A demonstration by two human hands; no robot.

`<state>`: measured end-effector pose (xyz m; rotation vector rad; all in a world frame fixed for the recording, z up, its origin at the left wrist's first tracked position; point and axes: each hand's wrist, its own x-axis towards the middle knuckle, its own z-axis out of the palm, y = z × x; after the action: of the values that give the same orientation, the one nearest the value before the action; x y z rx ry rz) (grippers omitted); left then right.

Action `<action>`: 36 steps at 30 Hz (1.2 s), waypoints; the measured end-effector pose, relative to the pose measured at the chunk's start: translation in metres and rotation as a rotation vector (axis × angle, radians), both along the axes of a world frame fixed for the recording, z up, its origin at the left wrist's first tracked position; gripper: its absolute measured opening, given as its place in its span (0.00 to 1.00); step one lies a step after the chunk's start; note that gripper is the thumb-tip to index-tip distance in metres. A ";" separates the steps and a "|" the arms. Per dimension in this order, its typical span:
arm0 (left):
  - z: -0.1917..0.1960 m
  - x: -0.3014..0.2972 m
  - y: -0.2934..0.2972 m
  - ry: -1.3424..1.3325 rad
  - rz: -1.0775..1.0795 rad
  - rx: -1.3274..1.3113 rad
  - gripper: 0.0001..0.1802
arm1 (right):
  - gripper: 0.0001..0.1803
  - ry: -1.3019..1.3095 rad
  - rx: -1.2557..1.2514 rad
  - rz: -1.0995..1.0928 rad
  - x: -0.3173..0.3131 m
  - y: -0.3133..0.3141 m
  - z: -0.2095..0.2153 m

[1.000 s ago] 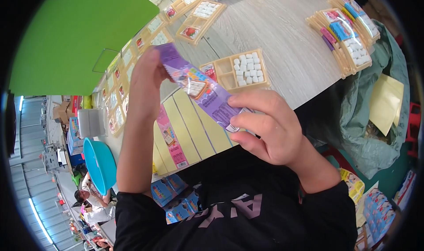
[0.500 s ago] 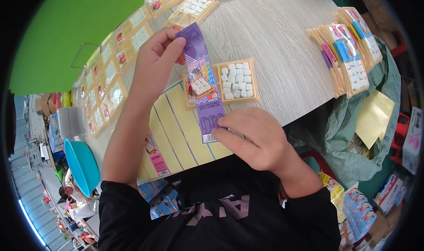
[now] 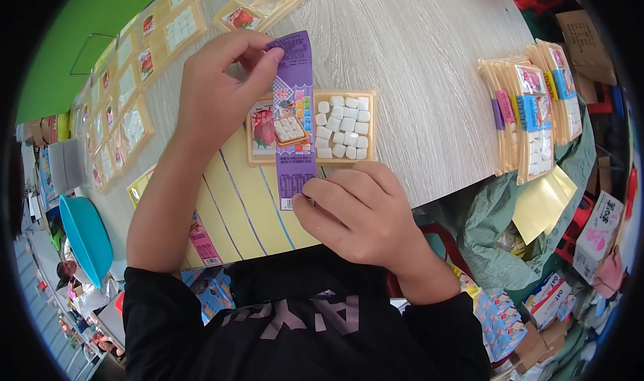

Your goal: Packaging small plastic trays containing white blocks into colorful paper label wrappers.

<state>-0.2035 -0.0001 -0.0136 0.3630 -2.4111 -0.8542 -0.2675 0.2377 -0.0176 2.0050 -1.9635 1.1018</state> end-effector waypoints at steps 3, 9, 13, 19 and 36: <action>-0.002 -0.002 0.001 -0.011 0.005 0.008 0.09 | 0.18 -0.002 0.021 -0.012 -0.001 0.001 0.001; -0.001 -0.005 0.004 -0.036 0.003 -0.024 0.08 | 0.18 -0.002 0.036 -0.019 -0.001 0.001 0.000; -0.003 -0.004 0.002 -0.051 -0.007 -0.056 0.08 | 0.16 0.001 0.068 -0.010 -0.001 -0.002 0.000; -0.003 -0.006 0.004 -0.090 0.011 -0.071 0.07 | 0.15 -0.001 0.109 -0.002 -0.001 -0.002 0.004; 0.001 -0.008 0.004 -0.115 -0.026 -0.215 0.06 | 0.13 -0.048 0.100 -0.010 -0.001 -0.007 0.009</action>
<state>-0.2111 0.0038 -0.0125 0.3055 -2.5885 -0.5910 -0.2685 0.2311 -0.0083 2.0334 -2.0890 1.0797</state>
